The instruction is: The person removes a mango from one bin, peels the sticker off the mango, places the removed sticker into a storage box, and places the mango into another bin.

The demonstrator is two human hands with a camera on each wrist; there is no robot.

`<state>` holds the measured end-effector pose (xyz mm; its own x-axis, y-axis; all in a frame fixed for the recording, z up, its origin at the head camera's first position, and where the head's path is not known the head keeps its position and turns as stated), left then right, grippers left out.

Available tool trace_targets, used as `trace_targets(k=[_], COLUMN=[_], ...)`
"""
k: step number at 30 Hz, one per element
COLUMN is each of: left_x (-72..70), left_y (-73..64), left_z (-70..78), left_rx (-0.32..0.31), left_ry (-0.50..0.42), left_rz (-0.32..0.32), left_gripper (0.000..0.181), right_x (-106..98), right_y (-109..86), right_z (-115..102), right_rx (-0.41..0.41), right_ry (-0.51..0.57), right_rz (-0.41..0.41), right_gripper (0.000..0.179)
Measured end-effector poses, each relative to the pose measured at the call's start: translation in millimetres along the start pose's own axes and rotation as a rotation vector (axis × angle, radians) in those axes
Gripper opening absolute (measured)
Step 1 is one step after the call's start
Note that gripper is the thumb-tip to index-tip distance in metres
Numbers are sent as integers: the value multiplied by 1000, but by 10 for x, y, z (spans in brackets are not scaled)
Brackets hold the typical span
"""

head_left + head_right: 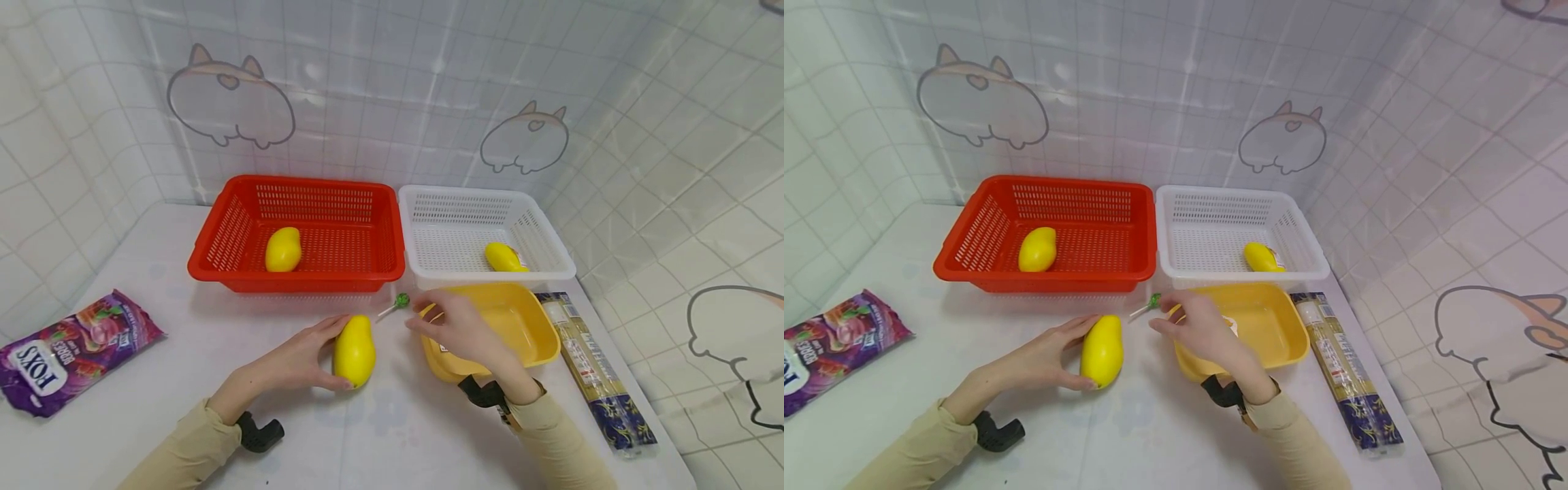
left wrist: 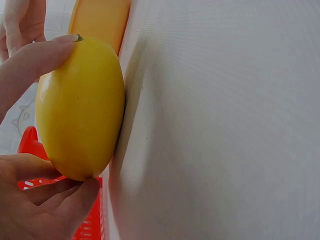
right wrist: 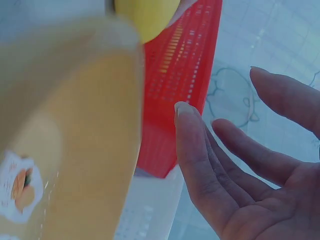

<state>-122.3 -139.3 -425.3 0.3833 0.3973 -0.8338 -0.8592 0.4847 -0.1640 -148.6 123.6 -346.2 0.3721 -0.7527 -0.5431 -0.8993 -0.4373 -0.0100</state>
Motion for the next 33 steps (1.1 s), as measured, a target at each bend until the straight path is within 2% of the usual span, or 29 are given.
trace_targets(k=[12, 20, 25, 28, 33], left_x=[5, -6, -6, -1, -1], left_y=[1, 0, 2, 1, 1], left_z=[-12, -7, -7, -7, -3], left_rx=[26, 41, 53, 52, 57], left_ry=[-5, -1, -7, -8, -18], left_rz=[6, 15, 19, 18, 18], left_gripper=[116, 115, 116, 116, 115], right_x=[271, 429, 523, 583, 677], right_y=[33, 53, 60, 66, 58], right_z=[-115, -68, -37, -15, 46], right_rx=[-25, 16, 1, -12, 18], right_ry=[75, 103, 108, 128, 125], right_rz=[-34, -97, -136, -162, -210], right_gripper=[36, 46, 48, 54, 66])
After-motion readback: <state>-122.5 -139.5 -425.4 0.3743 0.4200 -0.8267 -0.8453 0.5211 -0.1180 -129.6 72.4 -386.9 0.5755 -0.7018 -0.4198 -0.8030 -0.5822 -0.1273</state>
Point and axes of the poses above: each hand's wrist, its own y-axis towards the middle knuckle, its own x-axis out of the palm, z = x × y, the point moved 3 cm from there along y, towards the middle knuckle, and after that the axes turned 13 degrees about y, right-handed, at the moved point
